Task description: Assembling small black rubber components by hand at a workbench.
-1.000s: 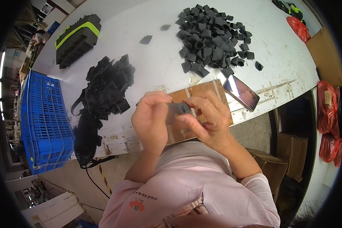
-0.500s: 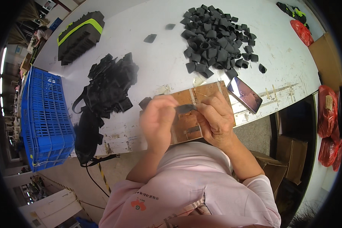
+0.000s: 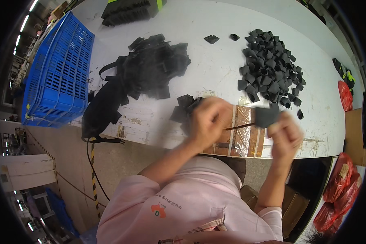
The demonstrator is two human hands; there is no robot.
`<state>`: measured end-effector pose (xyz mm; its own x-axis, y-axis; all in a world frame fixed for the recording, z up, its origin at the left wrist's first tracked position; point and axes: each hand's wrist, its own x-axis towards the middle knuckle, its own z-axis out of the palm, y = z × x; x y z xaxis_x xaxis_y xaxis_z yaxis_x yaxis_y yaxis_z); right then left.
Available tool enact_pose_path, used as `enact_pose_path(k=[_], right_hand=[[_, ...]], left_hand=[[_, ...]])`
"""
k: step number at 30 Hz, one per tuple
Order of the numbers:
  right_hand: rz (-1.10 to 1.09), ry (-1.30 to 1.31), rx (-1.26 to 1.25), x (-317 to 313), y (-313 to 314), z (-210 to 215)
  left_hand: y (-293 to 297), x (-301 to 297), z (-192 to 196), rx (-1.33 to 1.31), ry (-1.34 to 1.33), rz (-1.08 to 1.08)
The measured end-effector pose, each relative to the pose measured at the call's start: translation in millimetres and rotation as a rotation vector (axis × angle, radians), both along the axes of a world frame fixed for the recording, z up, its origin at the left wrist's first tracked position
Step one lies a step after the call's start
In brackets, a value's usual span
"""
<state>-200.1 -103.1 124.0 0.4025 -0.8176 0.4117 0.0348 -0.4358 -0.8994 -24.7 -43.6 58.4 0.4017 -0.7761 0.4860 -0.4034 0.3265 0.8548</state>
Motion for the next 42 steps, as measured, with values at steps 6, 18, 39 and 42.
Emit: enact_pose_path(k=[6,18,39,42], right_hand=[[-0.455,0.029,0.216,2,-17,-8],[-0.155,0.411,-0.081,75,54,-48],[0.356,-0.356,1.328,69,43,-81],[0.122,0.280,0.803,71,48,-75]], left_hand=[[-1,91,-92,0.714,-0.435,0.514],[5,92,17,0.747,-0.169,-0.466],[53,24,-8,0.452,0.941,-0.217],[53,25,-8,0.482,0.873,-0.164]])
